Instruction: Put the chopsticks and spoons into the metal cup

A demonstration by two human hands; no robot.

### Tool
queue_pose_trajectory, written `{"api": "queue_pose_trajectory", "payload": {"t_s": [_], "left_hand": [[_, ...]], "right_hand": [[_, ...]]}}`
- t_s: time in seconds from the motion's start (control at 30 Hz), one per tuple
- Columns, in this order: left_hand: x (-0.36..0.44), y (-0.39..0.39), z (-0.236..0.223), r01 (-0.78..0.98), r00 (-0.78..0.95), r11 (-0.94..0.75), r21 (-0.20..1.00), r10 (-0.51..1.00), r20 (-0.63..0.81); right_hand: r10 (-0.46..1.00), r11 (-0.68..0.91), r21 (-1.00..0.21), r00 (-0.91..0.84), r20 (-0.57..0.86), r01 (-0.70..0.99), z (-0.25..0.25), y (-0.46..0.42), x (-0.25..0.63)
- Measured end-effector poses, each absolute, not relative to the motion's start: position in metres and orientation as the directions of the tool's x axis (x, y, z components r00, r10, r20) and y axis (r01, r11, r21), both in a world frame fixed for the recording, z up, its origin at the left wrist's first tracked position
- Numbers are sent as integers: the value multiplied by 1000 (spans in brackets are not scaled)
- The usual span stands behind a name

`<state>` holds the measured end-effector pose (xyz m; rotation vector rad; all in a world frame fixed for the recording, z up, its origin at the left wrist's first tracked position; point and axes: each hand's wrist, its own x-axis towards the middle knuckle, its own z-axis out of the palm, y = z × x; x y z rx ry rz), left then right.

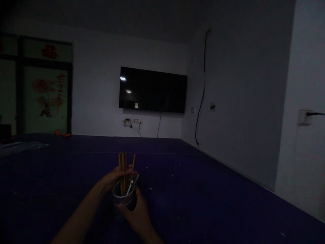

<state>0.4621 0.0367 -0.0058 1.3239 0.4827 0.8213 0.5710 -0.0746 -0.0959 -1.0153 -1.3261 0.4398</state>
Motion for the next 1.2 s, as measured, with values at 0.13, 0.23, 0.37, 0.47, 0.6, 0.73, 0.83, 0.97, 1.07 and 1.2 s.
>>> {"api": "queue_pose_trajectory", "payload": {"t_s": [0.13,0.23,0.37,0.47,0.6,0.73,0.83,0.97,1.07,1.2], "left_hand": [[465,37,-2,-245,692,55,968,709,135],[465,38,1,-233,733,37,972,663,150],[462,36,6,-247,771,41,968,614,170],[458,34,9,-237,791,35,971,588,172],[454,35,10,-251,771,21,968,608,187],[455,36,10,-302,747,46,952,632,206],[457,33,13,-322,728,48,946,651,215],[455,29,19,-329,690,-2,944,682,242],[451,28,27,-342,640,-57,938,717,277],[440,20,48,-398,530,-137,907,773,349]], "right_hand": [[745,537,-776,246,620,331,-95,-71,572],[736,511,-768,264,623,386,-94,-69,573],[738,510,-767,259,623,389,-91,-68,574],[757,500,-781,250,604,374,-90,-70,576],[790,468,-798,225,571,380,-88,-73,578],[809,424,-807,228,542,412,-88,-74,577],[810,390,-810,255,528,438,-91,-73,577],[806,353,-813,291,516,463,-96,-72,577],[813,335,-820,298,501,464,-97,-72,576],[831,312,-832,292,473,459,-94,-73,576]]}}
